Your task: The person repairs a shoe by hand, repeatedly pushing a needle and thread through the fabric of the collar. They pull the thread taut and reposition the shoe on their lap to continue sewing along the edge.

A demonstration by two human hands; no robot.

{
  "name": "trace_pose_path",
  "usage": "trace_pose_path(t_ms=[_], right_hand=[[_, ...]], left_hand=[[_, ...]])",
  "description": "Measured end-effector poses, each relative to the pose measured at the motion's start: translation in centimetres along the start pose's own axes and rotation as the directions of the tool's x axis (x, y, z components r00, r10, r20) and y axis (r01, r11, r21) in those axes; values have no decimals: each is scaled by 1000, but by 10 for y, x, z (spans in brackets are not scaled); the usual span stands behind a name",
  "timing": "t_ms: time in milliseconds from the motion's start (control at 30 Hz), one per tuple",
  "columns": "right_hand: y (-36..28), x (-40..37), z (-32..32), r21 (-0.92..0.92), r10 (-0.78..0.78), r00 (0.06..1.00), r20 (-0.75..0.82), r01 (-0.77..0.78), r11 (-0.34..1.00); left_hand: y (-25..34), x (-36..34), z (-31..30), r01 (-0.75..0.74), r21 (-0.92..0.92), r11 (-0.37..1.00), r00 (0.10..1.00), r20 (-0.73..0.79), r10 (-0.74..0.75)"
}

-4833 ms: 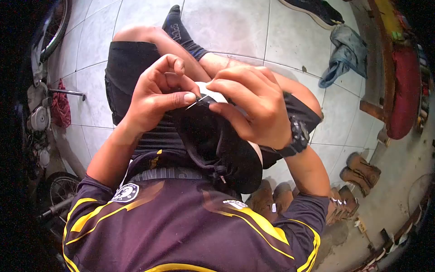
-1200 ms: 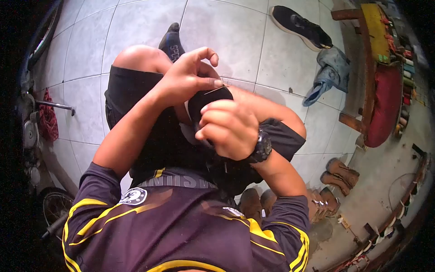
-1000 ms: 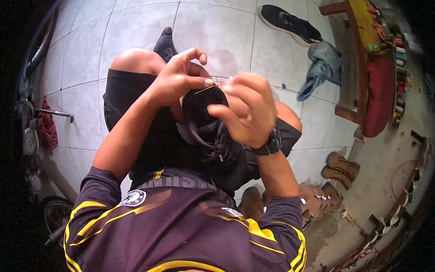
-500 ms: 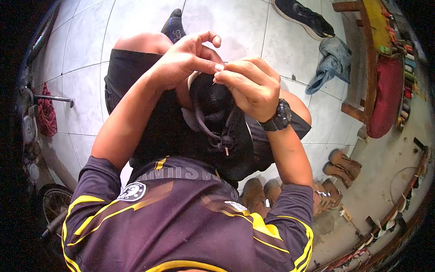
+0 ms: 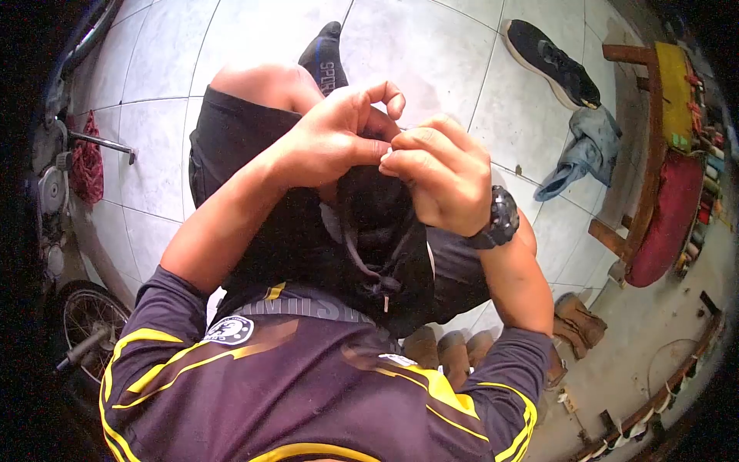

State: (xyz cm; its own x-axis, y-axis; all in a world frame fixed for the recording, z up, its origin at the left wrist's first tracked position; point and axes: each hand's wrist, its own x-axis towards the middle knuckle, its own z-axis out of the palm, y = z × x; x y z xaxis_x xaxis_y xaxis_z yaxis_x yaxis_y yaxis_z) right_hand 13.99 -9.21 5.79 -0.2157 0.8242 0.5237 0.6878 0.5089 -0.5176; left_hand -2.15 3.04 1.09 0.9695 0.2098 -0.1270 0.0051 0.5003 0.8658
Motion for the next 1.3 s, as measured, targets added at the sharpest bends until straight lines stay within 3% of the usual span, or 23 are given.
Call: trace_pose_path(t_ms=[67, 133, 267, 433, 500, 600, 767, 933, 1000, 1067, 1200, 1300], right_hand=[[-11, -5, 5, -126, -95, 995, 37, 99, 987], [-22, -8, 6, -101, -192, 981, 31, 194, 976], [-12, -5, 2, -57, -95, 995, 6, 95, 994], [-31, -4, -18, -59, 67, 955, -289, -88, 994], [-33, -2, -22, -188, 135, 981, -140, -161, 969], [-31, -3, -16, -310, 149, 989, 21, -136, 941], [-40, 3, -6, -461, 134, 987, 92, -77, 884], [-34, -3, -1, -320, 49, 986, 158, 4, 947], [-24, -10, 5, -263, -80, 996, 29, 84, 961], [-16, -13, 2, -246, -88, 996, 32, 93, 965], [-15, -6, 2, -229, -22, 999, 38, 30, 973], [-35, -16, 15, -96, -168, 985, 45, 171, 981]], left_hand=[[-5, -2, 2, 62, -100, 993, 998, -7, -63], [-3, -6, 8, 47, -6, 999, 999, -17, -47], [0, -1, 0, 36, -73, 997, 999, 39, -33], [3, -5, -2, 93, -158, 983, 995, 44, -87], [7, -6, 1, 111, -183, 977, 993, 48, -103], [6, -5, 0, 126, -238, 963, 992, 52, -116], [1, -5, -1, 73, -231, 970, 995, 84, -55], [2, -9, 2, 42, -223, 974, 994, 106, -18], [4, -8, 1, 48, -185, 982, 993, 111, -27], [4, -7, 0, 46, -256, 965, 990, 141, -9], [0, -7, 0, 23, -193, 981, 997, 75, -8], [-7, -7, 7, -24, -118, 993, 999, -32, 20]])
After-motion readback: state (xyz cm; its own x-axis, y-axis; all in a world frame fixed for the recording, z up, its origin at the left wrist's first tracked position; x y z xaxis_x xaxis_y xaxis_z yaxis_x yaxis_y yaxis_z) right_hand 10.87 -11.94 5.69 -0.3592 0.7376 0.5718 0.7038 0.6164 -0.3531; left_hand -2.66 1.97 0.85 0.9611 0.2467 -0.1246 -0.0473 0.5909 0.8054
